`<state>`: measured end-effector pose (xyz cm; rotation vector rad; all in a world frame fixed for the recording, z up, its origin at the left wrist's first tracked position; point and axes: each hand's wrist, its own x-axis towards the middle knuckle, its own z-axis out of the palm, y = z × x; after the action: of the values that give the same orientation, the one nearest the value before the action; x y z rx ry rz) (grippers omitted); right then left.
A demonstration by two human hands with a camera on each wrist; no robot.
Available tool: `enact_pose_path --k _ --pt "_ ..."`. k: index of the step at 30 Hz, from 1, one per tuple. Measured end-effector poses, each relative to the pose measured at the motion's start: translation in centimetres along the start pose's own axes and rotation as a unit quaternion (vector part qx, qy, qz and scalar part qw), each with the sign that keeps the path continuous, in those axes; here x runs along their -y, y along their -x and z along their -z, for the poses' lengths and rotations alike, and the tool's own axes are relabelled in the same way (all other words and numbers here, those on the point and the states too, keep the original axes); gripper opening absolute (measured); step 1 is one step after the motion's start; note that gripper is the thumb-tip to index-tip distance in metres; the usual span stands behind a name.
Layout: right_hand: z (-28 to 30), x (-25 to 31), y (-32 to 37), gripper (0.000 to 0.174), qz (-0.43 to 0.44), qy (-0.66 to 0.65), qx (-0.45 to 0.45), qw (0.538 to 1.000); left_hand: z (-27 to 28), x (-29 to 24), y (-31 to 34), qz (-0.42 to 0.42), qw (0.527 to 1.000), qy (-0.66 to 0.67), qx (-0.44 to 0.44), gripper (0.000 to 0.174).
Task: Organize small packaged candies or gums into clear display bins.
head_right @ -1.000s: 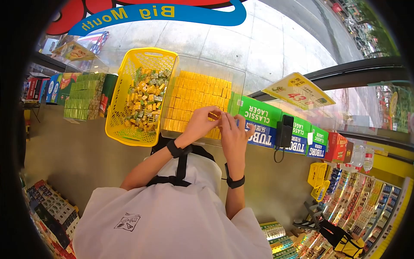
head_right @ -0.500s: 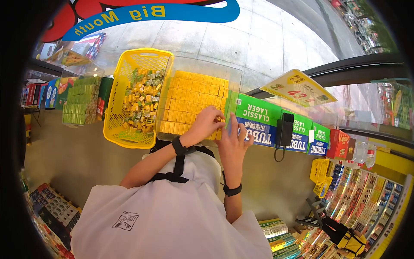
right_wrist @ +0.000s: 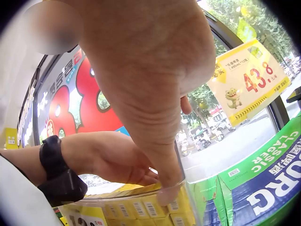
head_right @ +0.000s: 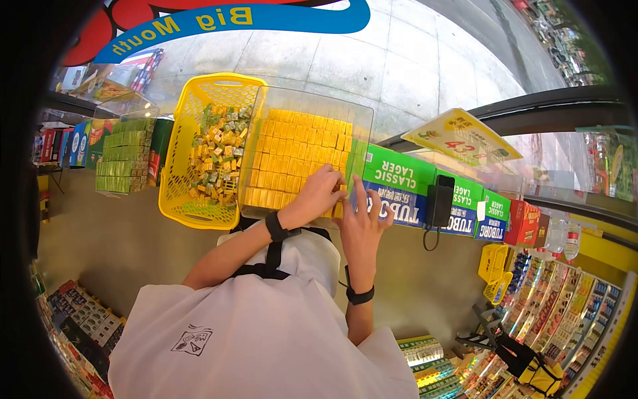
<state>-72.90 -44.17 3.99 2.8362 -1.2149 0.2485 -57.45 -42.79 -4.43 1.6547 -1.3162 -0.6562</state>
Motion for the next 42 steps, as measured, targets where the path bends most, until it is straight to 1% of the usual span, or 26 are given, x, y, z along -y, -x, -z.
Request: enact_pose_path --k 2,4,8,11,13,17,19,21,23,26,29,32,33,34,36,37,38,40,41,42 --pt "0.0 0.0 0.0 0.053 -0.002 -0.002 0.004 1.0 0.1 0.0 0.0 -0.014 1.0 -0.013 -0.003 0.018" --pt "0.2 0.0 -0.1 0.053 0.0 0.001 0.003 1.0 0.4 -0.2 0.0 0.004 1.0 0.002 0.018 0.02" --pt "0.8 0.2 -0.2 0.05 -0.003 0.004 0.015 1.0 0.5 -0.3 0.0 0.007 1.0 0.004 0.02 0.024" --pt "0.6 0.0 -0.2 0.047 0.0 0.01 0.013 1.0 1.3 -0.7 0.0 -0.002 1.0 -0.006 -0.002 0.026" --pt "0.5 0.2 -0.3 0.046 0.002 0.009 0.005 1.0 2.1 -0.6 0.1 0.023 0.999 0.037 -0.004 0.025" --pt "1.2 1.1 -1.1 0.039 0.01 0.001 -0.01 1.0 5.9 -2.7 0.4 0.015 1.0 0.005 -0.02 0.024" --pt "1.2 1.6 -1.6 0.037 0.024 -0.006 -0.026 0.999 7.7 -3.7 0.8 0.003 0.998 0.045 -0.039 0.021" --pt "1.1 2.7 -2.4 0.034 0.038 -0.015 -0.043 0.998 9.8 -5.0 1.2 0.003 0.997 0.053 -0.051 0.019" --pt "1.2 4.4 -3.4 0.027 0.06 -0.005 -0.077 0.995 11.8 -5.6 1.6 0.002 0.996 0.061 -0.062 0.017" --pt "1.8 7.5 -5.0 0.022 0.079 -0.031 -0.099 0.991 14.6 -6.1 2.5 -0.008 0.993 0.073 -0.097 0.015" --pt "2.1 10.9 -6.3 0.019 0.096 -0.068 -0.108 0.987 17.7 -6.1 3.7 -0.018 0.982 0.089 -0.165 0.016" --pt "2.2 14.3 -7.8 0.019 0.12 -0.102 -0.093 0.983 20.8 -4.9 5.1 0.011 0.977 0.077 -0.2 0.016" --pt "2.2 15.5 -8.3 0.02 0.135 -0.129 -0.085 0.979 21.5 -3.6 5.6 0.014 0.977 0.04 -0.21 0.016" --pt "2.2 16.7 -8.7 0.02 0.136 -0.129 -0.083 0.979 22.2 -2.3 6.0 0.016 0.977 0.04 -0.211 0.016" --pt "1.9 19.3 -9.4 0.024 0.167 -0.164 -0.058 0.971 23.6 0.7 6.9 0.031 0.972 0.038 -0.231 0.016" --pt "1.7 20.5 -9.6 0.024 0.167 -0.164 -0.057 0.971 24.2 2.2 7.5 0.057 0.971 0.055 -0.224 0.015" --pt "1.2 21.8 -10.0 0.026 0.177 -0.188 -0.036 0.966 24.8 4.2 8.0 0.057 0.971 0.056 -0.224 0.015" --pt "0.1 24.1 -10.7 0.031 0.195 -0.235 0.006 0.952 25.5 8.5 9.4 0.134 0.967 0.057 -0.209 0.016" --pt "-0.6 25.6 -11.3 0.033 0.212 -0.251 0.003 0.945 26.2 11.0 9.9 0.132 0.968 0.058 -0.208 0.016" --pt "-1.6 27.0 -11.6 0.033 0.21 -0.249 0.002 0.945 26.7 13.3 10.4 0.155 0.964 0.06 -0.205 0.016"
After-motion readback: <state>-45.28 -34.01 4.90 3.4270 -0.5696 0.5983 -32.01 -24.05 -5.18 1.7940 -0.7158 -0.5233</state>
